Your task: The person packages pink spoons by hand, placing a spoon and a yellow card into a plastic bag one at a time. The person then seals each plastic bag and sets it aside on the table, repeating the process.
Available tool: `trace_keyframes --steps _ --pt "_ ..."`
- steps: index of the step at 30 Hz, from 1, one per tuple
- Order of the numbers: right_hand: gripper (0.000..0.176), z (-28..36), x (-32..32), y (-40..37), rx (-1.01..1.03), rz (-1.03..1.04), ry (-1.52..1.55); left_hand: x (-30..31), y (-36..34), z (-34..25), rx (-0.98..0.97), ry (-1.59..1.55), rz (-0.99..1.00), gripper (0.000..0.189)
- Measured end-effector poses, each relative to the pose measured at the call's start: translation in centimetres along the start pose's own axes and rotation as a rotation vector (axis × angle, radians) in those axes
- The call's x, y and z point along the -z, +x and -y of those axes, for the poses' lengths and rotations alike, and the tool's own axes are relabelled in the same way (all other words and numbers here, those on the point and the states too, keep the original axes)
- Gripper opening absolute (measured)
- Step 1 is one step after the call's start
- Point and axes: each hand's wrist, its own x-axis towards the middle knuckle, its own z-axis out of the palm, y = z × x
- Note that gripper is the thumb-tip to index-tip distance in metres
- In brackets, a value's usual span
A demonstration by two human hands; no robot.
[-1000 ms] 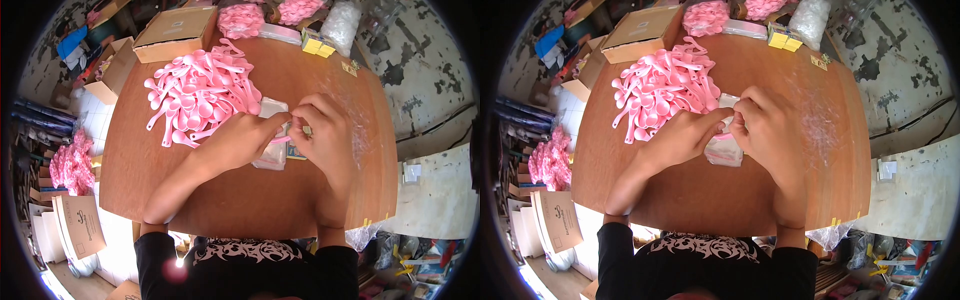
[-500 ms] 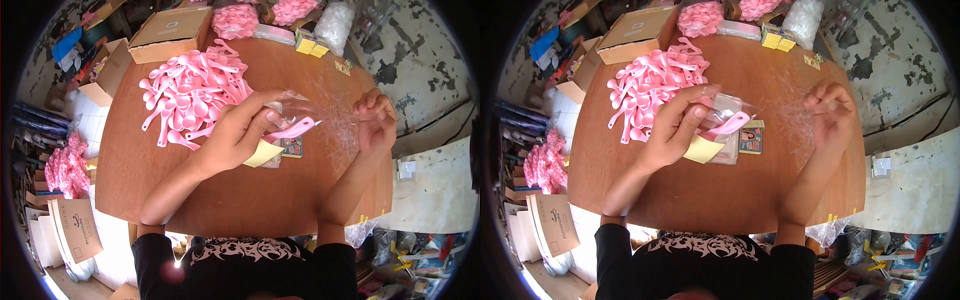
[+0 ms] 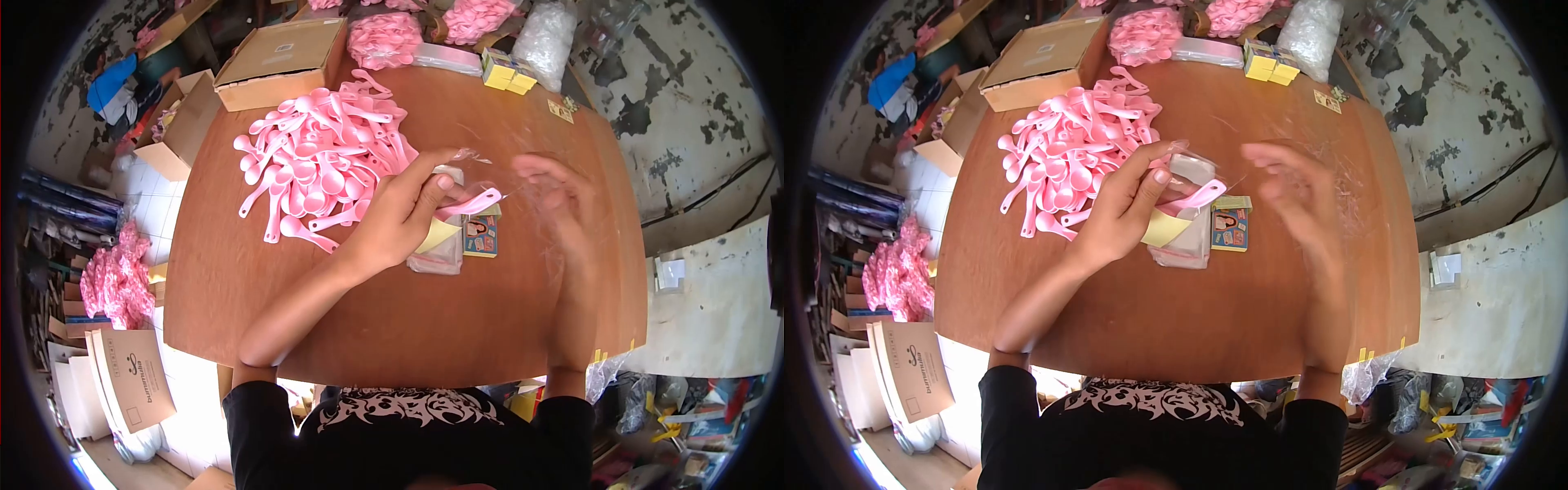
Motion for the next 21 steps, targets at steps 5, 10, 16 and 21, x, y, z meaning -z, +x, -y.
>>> trace_keyframes --steps 5,10,16,21 --pt "0.013 3.0 -4.3 1.8 0.099 -0.093 -0.138 -0.1 -0.3 -0.1 -0.057 -0.104 -0.009 0.044" --pt "0.007 2.4 -4.4 2.4 0.049 0.174 -0.349 2.2 0.0 -0.7 -0.183 -0.134 -0.058 0.064" --pt "0.007 2.5 -4.7 1.7 0.047 0.025 -0.153 2.8 0.7 0.4 -0.153 0.260 0.251 0.068" --pt "0.011 2.4 -5.0 1.5 -0.019 -0.003 -0.139 2.2 0.8 -0.3 0.137 0.150 0.382 0.051"
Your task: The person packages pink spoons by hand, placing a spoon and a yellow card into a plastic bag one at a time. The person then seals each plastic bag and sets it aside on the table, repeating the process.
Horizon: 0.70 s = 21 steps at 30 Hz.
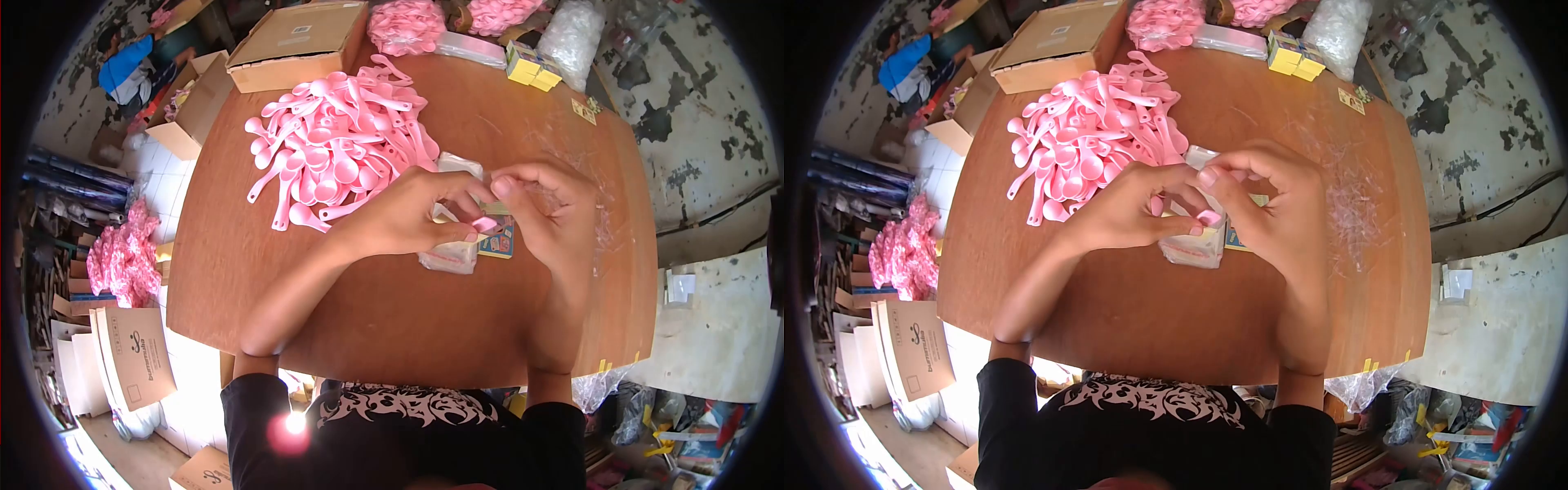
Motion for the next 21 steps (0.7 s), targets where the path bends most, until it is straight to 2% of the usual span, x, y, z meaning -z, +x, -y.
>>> trace_keyframes --steps 1,3,6,9,13,19,21 --pt "0.011 -0.1 0.0 -0.1 -0.002 -0.004 -0.002 -0.1 0.0 0.0 -0.028 0.031 -0.044 0.049" --pt "0.020 -0.4 0.0 -0.3 -0.139 -0.070 0.371 0.0 0.0 0.0 -0.060 0.064 -0.091 0.047" --pt "0.024 -1.7 0.4 -0.2 -0.192 0.035 0.359 0.1 0.0 0.1 -0.029 -0.089 -0.241 0.045" --pt "0.019 -2.4 0.0 -0.4 -0.283 0.127 0.454 0.2 0.1 -0.4 0.025 -0.210 -0.274 0.045" --pt "0.017 -3.0 -0.5 -0.5 -0.271 0.104 0.469 0.4 0.0 0.0 -0.030 -0.214 -0.252 0.044" --pt "0.011 -3.4 -0.6 -0.3 -0.286 0.044 0.426 0.9 -0.1 0.8 -0.024 -0.246 -0.414 0.024" --pt "0.010 -3.4 -0.9 -0.2 -0.289 0.014 0.530 1.0 -0.1 0.6 0.020 -0.219 -0.473 0.019"
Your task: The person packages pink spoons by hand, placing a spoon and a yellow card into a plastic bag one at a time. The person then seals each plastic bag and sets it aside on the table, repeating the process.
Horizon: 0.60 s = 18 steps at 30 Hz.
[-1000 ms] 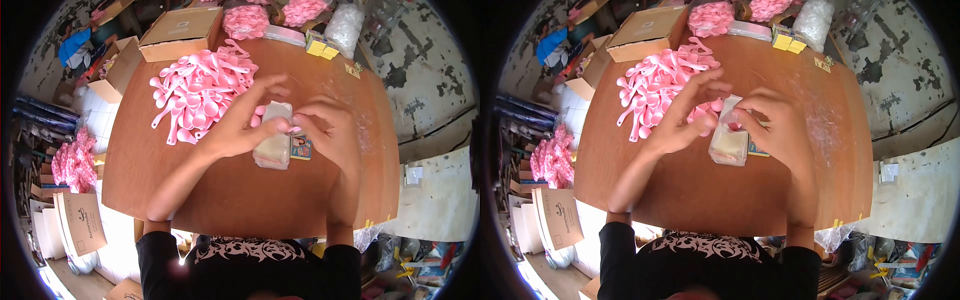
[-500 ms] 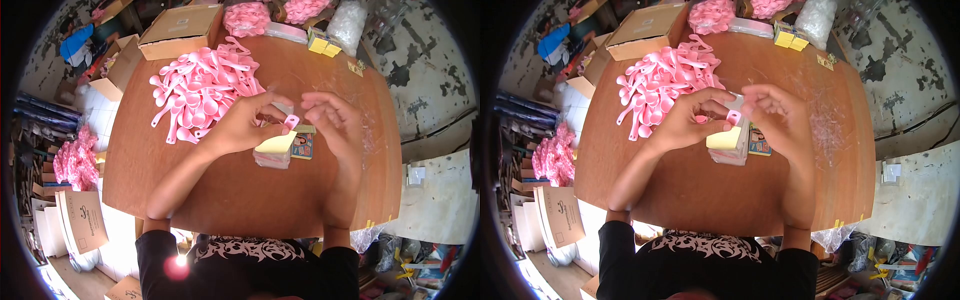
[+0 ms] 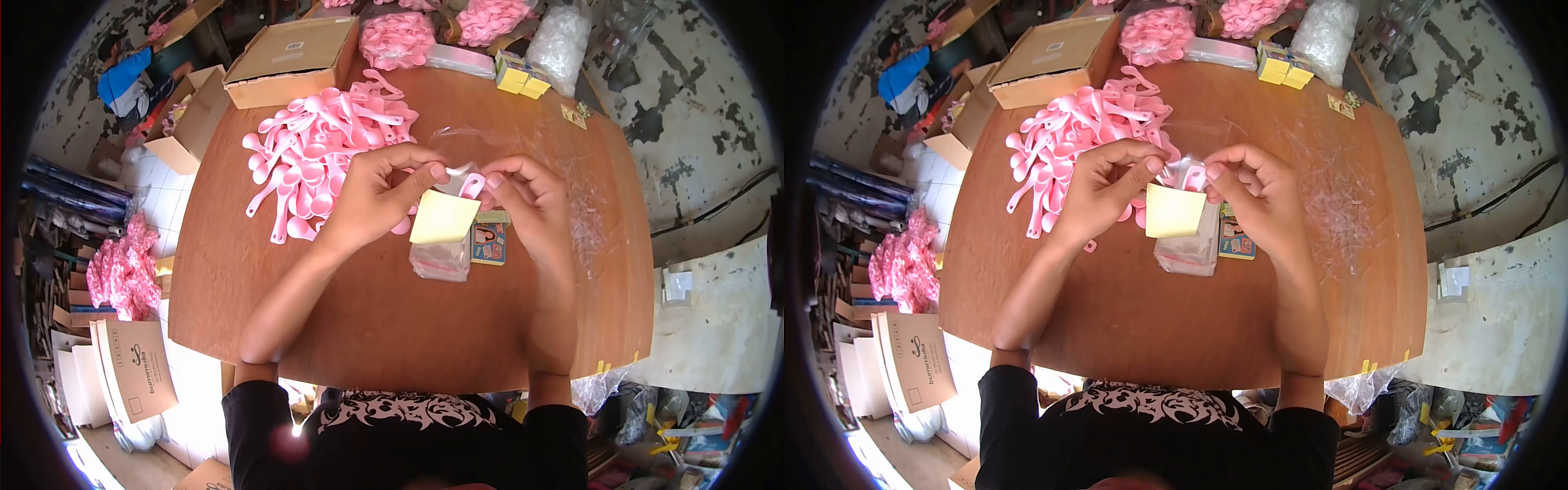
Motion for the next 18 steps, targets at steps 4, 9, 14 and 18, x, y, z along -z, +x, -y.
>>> trace_keyframes --steps 4,9,14,18 --pt "0.012 -0.1 -0.6 0.0 -0.005 -0.017 0.056 0.0 0.0 0.0 -0.098 -0.002 0.009 0.020" --pt "0.014 -0.8 0.0 0.1 0.017 0.005 0.066 0.3 0.0 0.1 -0.082 0.039 -0.014 0.022" --pt "0.011 -0.7 -0.2 0.0 0.075 0.010 0.138 0.6 0.1 -0.4 -0.127 -0.080 0.016 0.022" --pt "0.011 -0.4 0.3 -0.1 0.083 0.104 0.171 1.5 0.1 -1.1 -0.092 -0.085 0.085 0.019"
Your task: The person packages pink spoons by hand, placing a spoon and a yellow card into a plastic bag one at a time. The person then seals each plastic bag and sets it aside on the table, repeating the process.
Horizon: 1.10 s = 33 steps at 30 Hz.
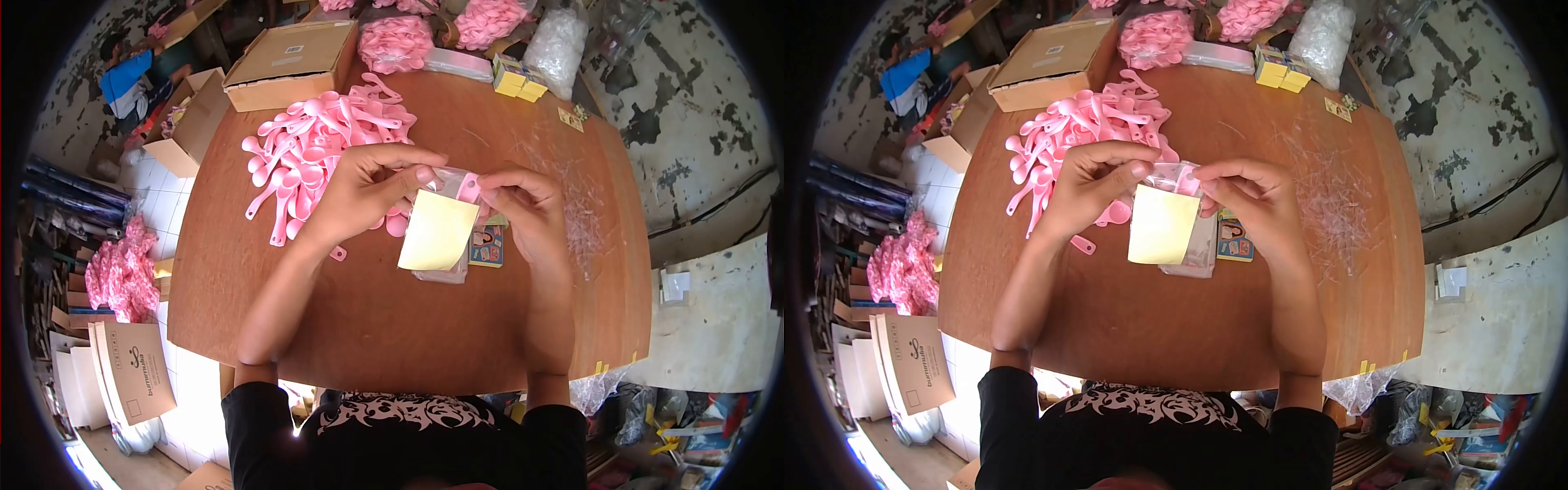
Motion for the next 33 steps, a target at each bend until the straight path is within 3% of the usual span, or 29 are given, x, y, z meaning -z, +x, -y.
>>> trace_keyframes --steps 7,13,19,22,24,25,28,29,31,33 --pt "0.013 -0.3 0.3 0.0 0.058 0.070 -0.048 0.5 -0.2 -0.1 0.022 0.007 0.045 0.018" --pt "0.015 0.5 -0.1 -0.2 0.056 0.064 -0.157 0.7 -0.3 -0.1 -0.050 0.033 0.033 0.028" --pt "0.015 0.8 -0.5 -0.3 0.145 0.076 -0.272 1.2 -0.3 0.2 -0.033 -0.138 0.080 0.016" --pt "0.014 0.4 -0.7 -0.5 0.100 0.086 -0.101 0.4 -0.6 -0.7 -0.107 0.002 0.007 0.014" --pt "0.023 0.4 -1.3 -0.7 0.041 0.033 -0.275 0.3 -0.5 -1.9 -0.074 0.226 0.090 0.026" --pt "0.023 0.5 -1.5 -0.8 0.045 0.029 -0.274 0.4 -0.6 -2.7 0.020 0.235 0.110 0.042" --pt "0.030 0.9 -2.4 -1.4 0.033 0.031 -0.241 0.5 -2.4 -3.4 -0.031 0.250 0.081 0.037" --pt "0.030 1.1 -2.6 -1.6 0.064 0.033 -0.201 0.8 -3.7 -4.7 0.055 0.379 0.075 0.035" --pt "0.039 2.1 -2.5 -2.1 0.052 0.069 -0.183 2.4 -6.8 -6.7 -0.050 0.515 0.080 0.030" --pt "0.039 3.2 -1.6 -2.1 0.089 0.069 -0.265 5.3 -12.0 -8.3 -0.127 0.541 -0.108 0.029"
